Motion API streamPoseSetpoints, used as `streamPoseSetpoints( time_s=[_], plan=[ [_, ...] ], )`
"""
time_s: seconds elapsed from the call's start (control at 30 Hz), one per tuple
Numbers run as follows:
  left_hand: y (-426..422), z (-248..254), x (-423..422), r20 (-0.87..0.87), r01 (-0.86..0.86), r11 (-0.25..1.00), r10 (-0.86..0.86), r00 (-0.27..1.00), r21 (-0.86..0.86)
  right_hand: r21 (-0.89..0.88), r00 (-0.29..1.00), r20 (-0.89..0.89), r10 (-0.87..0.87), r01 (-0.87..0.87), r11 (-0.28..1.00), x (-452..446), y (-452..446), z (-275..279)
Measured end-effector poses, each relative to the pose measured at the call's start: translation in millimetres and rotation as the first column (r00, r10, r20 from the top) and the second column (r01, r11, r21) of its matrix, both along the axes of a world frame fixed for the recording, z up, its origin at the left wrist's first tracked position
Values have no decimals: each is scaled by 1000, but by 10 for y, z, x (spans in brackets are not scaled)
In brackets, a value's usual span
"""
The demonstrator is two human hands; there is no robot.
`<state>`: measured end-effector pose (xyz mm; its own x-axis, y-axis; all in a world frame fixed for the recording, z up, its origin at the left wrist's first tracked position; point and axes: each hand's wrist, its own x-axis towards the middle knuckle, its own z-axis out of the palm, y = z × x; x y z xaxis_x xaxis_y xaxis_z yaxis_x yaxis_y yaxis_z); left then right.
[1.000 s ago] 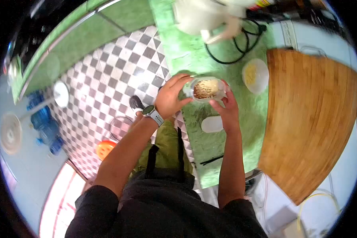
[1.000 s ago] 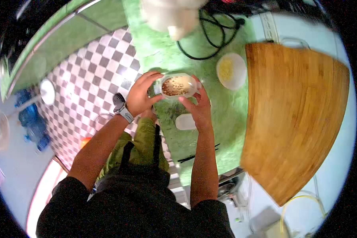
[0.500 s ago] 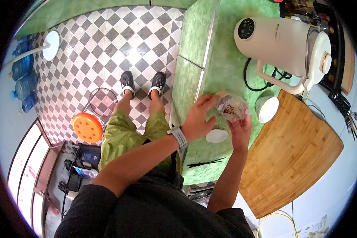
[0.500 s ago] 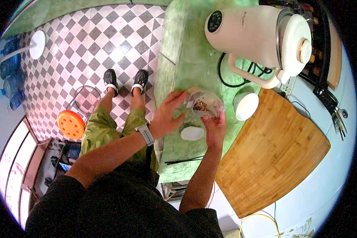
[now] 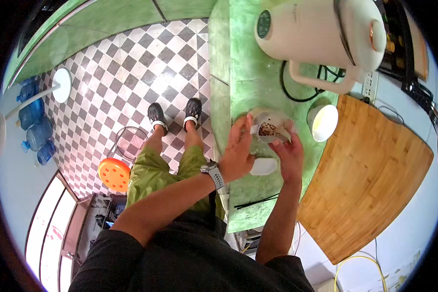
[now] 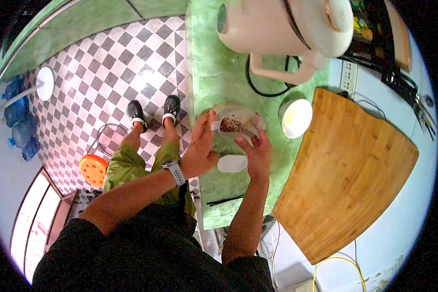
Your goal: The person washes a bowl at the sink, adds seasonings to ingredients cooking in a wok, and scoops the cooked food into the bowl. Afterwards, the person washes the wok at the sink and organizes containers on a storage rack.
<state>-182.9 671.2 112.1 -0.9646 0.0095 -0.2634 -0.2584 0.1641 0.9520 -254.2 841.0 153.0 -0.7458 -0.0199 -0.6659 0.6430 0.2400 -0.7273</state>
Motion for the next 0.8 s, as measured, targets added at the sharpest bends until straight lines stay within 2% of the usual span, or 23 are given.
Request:
streamPoseSetpoints(
  time_s=[0.1,0.17,0.2,0.23,0.27,0.3,0.33,0.37,0.43,0.5,0.57,0.6,0.63,0.7,0.8],
  plan=[
    [-108,59,-34,10,47,998,-47,999,-47,-38,1000,-11,-24,24,999,26,26,-42],
    [-343,173,-129,41,210,973,-207,977,-100,-59,999,-35,-41,39,998,64,82,-12],
    [-397,121,-125,38,238,966,-235,971,-103,10,998,-51,-33,33,999,102,105,50],
    [-442,67,-156,78,193,978,-187,979,-74,76,997,-71,-20,26,997,132,131,96],
    [-482,36,-166,62,147,988,-145,988,-37,67,995,-85,-43,49,997,206,241,84],
    [-531,49,-205,45,103,995,-103,994,1,213,988,-145,47,-15,977,346,432,31],
    [-567,22,-221,-32,134,989,-136,990,-66,361,973,-184,141,-67,930,467,541,20],
    [-597,-14,-237,-106,163,978,-177,979,-129,361,974,-193,115,-39,932,616,628,-12],
    [-629,45,-344,-143,217,970,-231,962,-112,447,949,-187,254,-148,882,868,706,-12],
    [-597,112,-383,-177,261,960,-275,945,-100,465,963,-146,227,-136,875,1035,716,-48],
    [-582,171,-441,-128,281,954,-294,947,-105,623,862,-222,457,-235,746,1137,651,-80],
    [-555,159,-460,-162,294,951,-306,938,-93,616,811,-263,523,-276,737,1110,598,-62],
    [-536,149,-477,-167,307,946,-321,932,-105,611,816,-275,508,-260,748,1097,554,-70],
    [-490,129,-493,-149,347,923,-371,917,-164,725,701,-176,691,-383,572,1101,507,-81],
    [-502,130,-522,-156,346,920,-375,914,-184,741,720,-168,673,-358,568,1093,543,-75]
  ],
)
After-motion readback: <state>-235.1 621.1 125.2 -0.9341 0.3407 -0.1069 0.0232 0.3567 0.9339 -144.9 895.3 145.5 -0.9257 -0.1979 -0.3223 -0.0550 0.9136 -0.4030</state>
